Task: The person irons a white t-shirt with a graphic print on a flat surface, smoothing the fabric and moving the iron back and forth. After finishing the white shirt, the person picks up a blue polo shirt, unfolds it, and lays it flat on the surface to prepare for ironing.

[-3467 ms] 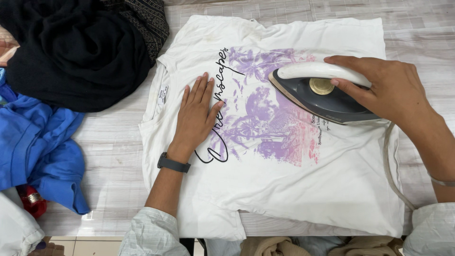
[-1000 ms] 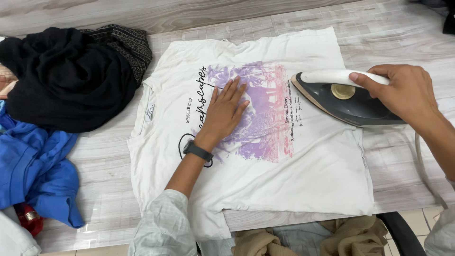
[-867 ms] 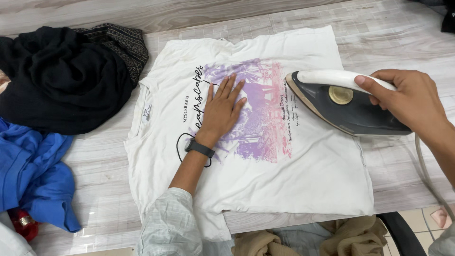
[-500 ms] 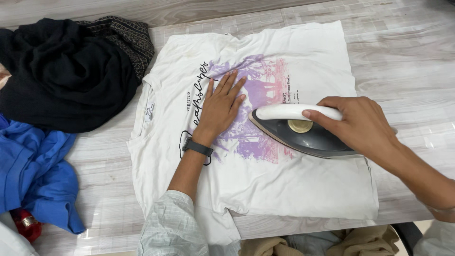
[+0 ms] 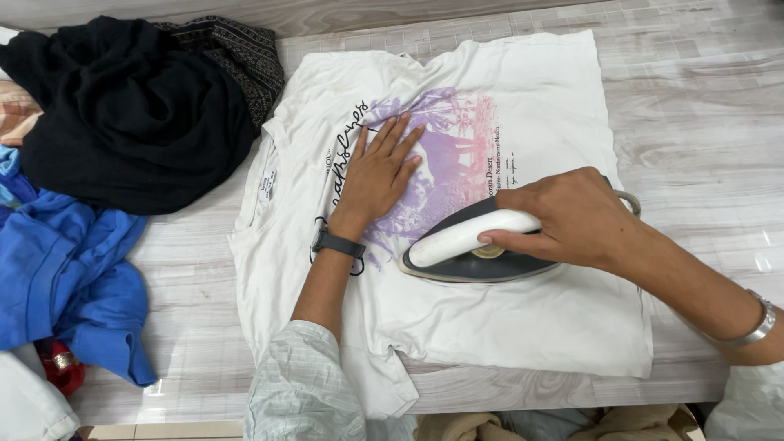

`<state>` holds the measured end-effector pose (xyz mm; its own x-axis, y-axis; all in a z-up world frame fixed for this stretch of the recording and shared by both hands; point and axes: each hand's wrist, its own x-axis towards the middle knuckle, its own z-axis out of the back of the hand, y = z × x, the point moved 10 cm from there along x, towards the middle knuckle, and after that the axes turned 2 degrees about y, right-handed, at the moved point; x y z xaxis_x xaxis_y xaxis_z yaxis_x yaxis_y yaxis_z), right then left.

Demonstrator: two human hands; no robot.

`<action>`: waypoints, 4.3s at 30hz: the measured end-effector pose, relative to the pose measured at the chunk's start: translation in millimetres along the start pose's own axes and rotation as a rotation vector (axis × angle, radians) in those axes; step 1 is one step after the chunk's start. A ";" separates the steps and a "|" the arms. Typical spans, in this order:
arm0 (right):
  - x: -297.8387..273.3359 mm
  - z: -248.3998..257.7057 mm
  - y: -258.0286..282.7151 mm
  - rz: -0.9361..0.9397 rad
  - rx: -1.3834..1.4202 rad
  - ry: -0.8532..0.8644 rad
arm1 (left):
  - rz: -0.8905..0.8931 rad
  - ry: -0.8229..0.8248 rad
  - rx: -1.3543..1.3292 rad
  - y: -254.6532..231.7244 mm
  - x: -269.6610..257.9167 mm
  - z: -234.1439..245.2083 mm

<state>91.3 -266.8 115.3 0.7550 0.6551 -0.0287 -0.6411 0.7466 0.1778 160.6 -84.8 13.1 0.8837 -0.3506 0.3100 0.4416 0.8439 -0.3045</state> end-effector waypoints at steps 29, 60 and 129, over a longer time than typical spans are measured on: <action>-73.0 2.9 -37.8 -0.179 -0.036 -0.023 | 0.030 0.012 -0.011 -2.4 -3.6 7.6; -141.0 -0.4 -90.1 -0.037 0.026 -0.003 | -0.048 0.087 -0.021 -65.6 1.7 4.3; -60.7 37.8 -214.2 -0.647 -0.127 -0.373 | 0.127 -0.054 -0.008 -59.6 14.9 -25.1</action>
<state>188.0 -470.9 116.1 0.9683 0.0160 0.2494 -0.0482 0.9912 0.1234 151.3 -150.5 13.2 0.9231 -0.2187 0.3164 0.3282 0.8768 -0.3514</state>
